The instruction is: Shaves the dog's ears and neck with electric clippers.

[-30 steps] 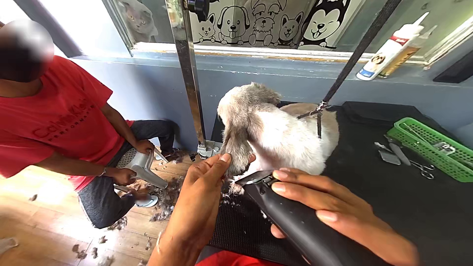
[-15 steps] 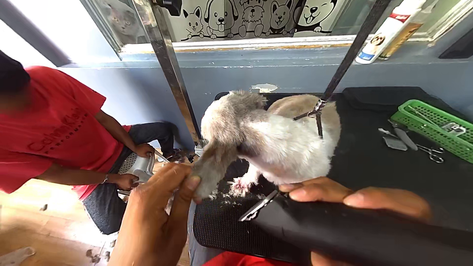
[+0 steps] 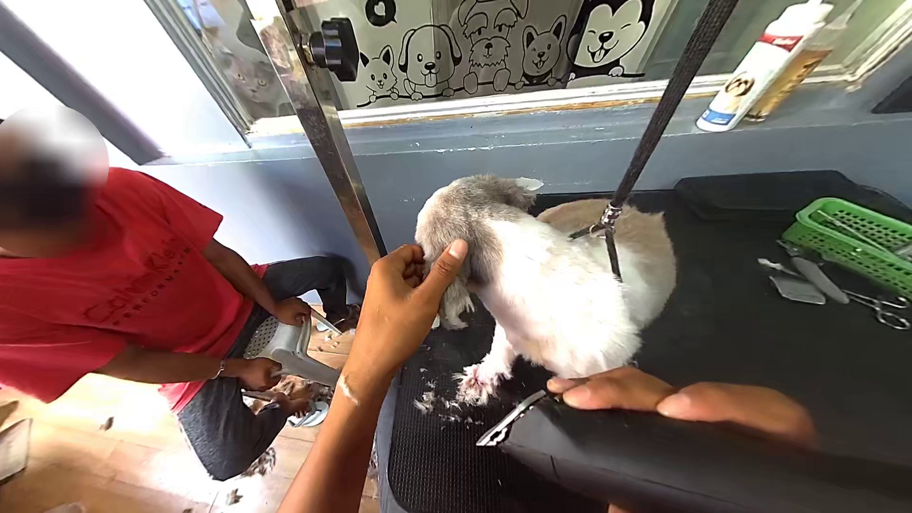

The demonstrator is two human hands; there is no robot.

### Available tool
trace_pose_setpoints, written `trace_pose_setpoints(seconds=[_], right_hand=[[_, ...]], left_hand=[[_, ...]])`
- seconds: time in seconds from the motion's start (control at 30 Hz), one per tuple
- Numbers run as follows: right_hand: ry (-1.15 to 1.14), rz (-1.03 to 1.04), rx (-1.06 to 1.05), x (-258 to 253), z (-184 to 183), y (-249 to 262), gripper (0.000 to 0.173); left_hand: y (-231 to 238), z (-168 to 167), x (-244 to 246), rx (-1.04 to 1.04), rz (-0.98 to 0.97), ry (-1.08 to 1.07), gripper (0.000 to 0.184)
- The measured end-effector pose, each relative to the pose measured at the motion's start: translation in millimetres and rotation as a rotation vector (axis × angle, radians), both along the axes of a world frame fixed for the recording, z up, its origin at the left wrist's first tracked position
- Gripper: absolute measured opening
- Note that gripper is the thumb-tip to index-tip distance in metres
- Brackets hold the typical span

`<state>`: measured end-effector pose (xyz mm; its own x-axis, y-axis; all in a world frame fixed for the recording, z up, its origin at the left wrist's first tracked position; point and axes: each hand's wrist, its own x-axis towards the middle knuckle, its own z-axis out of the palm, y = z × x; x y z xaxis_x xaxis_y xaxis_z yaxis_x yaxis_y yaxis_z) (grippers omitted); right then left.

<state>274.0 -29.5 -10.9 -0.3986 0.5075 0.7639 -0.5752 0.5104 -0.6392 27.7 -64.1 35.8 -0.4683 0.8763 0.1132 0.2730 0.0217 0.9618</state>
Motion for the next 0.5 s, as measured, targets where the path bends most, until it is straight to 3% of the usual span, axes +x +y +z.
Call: trace_pose_setpoints(seconds=[0.27, 0.5], right_hand=[[-0.002, -0.029, -0.029, 7, -2, -3, 0.063], [0.08, -0.058, -0.137, 3, -7, -14, 0.063]], left_hand=[[-10, 4, -1, 0.069, -0.074, -0.015, 0.02], [-32, 3, 7, 0.169, 0.195, 0.289, 0.013]])
